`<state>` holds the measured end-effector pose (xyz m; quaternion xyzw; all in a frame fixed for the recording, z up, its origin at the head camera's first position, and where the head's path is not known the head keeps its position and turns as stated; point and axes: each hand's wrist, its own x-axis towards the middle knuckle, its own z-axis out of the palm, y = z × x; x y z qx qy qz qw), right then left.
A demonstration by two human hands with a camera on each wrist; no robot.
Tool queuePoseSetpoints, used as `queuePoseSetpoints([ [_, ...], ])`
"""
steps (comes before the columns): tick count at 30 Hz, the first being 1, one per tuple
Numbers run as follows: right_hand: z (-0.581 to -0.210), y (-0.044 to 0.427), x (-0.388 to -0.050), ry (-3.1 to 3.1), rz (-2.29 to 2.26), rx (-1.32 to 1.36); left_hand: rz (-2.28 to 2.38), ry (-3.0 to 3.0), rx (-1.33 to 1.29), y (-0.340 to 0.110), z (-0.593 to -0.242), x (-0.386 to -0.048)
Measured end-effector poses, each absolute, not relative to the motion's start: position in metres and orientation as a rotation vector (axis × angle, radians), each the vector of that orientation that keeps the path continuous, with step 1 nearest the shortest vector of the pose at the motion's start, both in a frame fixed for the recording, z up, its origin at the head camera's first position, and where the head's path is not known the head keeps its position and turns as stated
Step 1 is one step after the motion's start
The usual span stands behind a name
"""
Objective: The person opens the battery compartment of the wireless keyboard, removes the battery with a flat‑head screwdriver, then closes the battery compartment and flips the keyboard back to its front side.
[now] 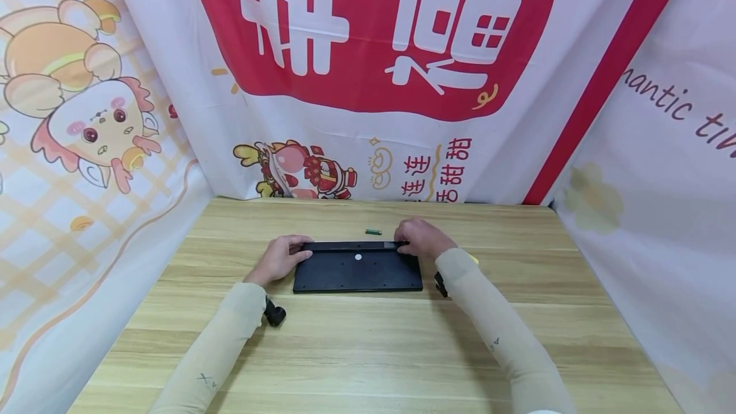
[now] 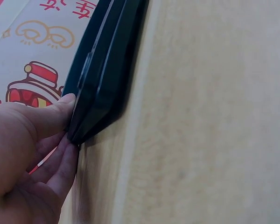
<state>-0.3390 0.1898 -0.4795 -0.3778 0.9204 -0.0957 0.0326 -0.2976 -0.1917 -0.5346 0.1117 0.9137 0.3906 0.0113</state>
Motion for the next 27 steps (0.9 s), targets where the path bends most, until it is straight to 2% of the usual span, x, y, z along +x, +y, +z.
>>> queuePoseSetpoints([
  [27,-0.4806,0.1808,-0.3301,2.92,-0.105,-1.248,1.227,2.849,0.337,-0.191,-0.5336,-0.298],
])
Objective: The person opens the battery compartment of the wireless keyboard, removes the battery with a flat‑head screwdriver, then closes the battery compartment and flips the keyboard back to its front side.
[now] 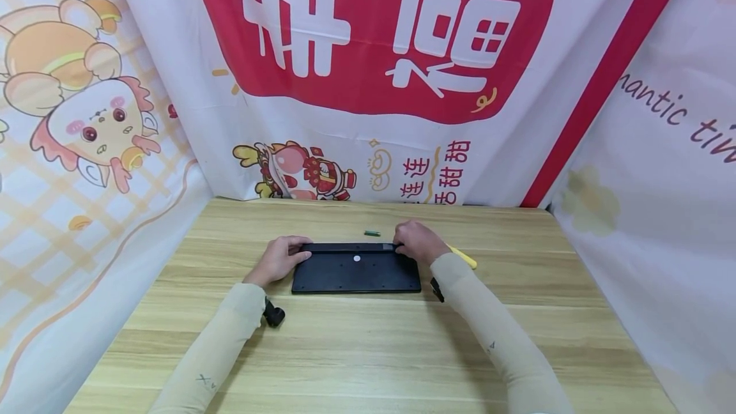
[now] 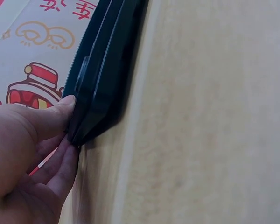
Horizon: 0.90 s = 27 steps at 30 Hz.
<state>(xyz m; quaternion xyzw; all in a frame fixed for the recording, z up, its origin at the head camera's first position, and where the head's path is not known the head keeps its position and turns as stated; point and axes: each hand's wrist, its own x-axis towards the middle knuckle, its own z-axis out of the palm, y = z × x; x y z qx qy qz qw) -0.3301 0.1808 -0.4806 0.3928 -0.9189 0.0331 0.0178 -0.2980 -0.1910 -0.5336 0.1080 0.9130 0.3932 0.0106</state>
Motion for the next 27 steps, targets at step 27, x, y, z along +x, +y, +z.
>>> queuePoseSetpoints([
  [27,-0.493,0.205,-0.321,-2.95,0.529,1.025,1.144,2.879,0.353,-0.187,-0.529,-0.298],
])
